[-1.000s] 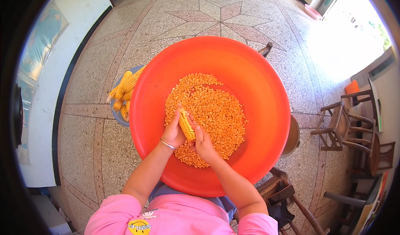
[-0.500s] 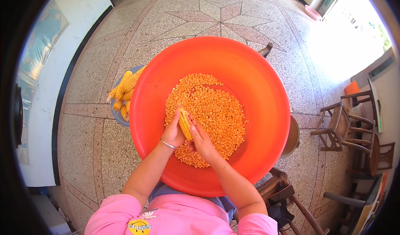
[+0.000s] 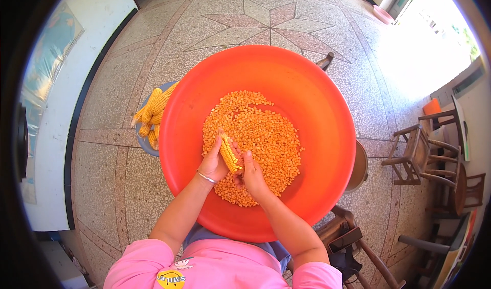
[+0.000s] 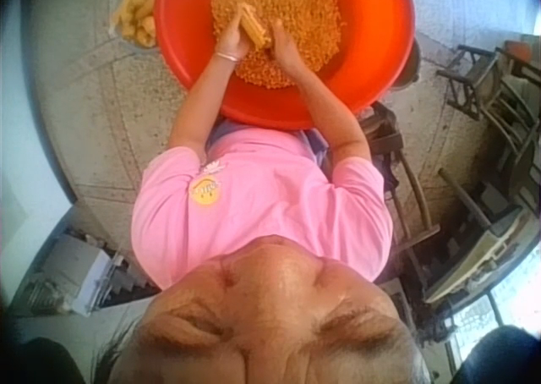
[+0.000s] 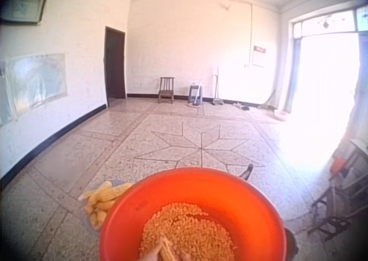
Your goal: Shelling kernels from a corn cob into a large red bowl.
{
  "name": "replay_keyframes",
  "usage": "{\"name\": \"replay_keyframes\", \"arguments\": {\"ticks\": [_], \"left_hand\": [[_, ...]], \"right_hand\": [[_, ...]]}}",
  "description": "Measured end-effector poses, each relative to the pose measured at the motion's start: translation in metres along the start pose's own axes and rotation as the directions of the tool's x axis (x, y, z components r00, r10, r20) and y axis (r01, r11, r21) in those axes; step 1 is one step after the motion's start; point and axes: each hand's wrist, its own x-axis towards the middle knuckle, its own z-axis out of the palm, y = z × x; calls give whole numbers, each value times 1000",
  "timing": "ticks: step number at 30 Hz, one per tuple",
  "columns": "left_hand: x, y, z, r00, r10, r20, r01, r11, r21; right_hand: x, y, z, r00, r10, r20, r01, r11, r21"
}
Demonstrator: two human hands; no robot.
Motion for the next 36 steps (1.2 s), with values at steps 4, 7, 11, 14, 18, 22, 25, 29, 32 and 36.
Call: {"name": "replay_keyframes", "arguments": {"ticks": [4, 7, 11, 14, 18, 22, 25, 29, 32, 36], "left_hand": [[2, 1, -4, 1000, 15, -10, -15, 1000, -12], [3, 0, -5, 1000, 27, 17, -27, 1000, 11], [1, 0, 0, 999, 41, 12, -42, 999, 32], [1, 1, 2, 1000, 11, 20, -11, 1000, 13], [0, 1, 4, 1000, 9, -18, -10, 1000, -25], [2, 2, -1, 998, 59, -37, -59, 998, -7], [3, 4, -4, 999, 37, 23, -37, 999, -5], [0, 3, 0, 999, 23, 21, -24, 1000, 9], [1, 2, -2, 1000, 12, 26, -13, 999, 30], [0, -3, -3, 999, 17, 52, -30, 962, 272]], "right_hand": [[1, 5, 0, 989, -112, 94, 121, 989, -90], [6, 11, 3, 964, -246, 97, 262, 937, -231], [12, 16, -10, 996, -88, 30, 92, 979, -181], [13, 15, -12, 1000, -28, 0, 28, 982, -189], [7, 10, -6, 998, -52, 26, 52, 999, 14], [6, 9, 0, 988, -121, 92, 123, 992, -17], [11, 15, -4, 959, -219, 182, 253, 948, -192], [13, 14, -13, 990, -53, 133, 67, 992, -107], [8, 9, -5, 984, -95, 151, 104, 993, -54], [12, 11, -8, 977, -141, 157, 153, 986, -71]]}}
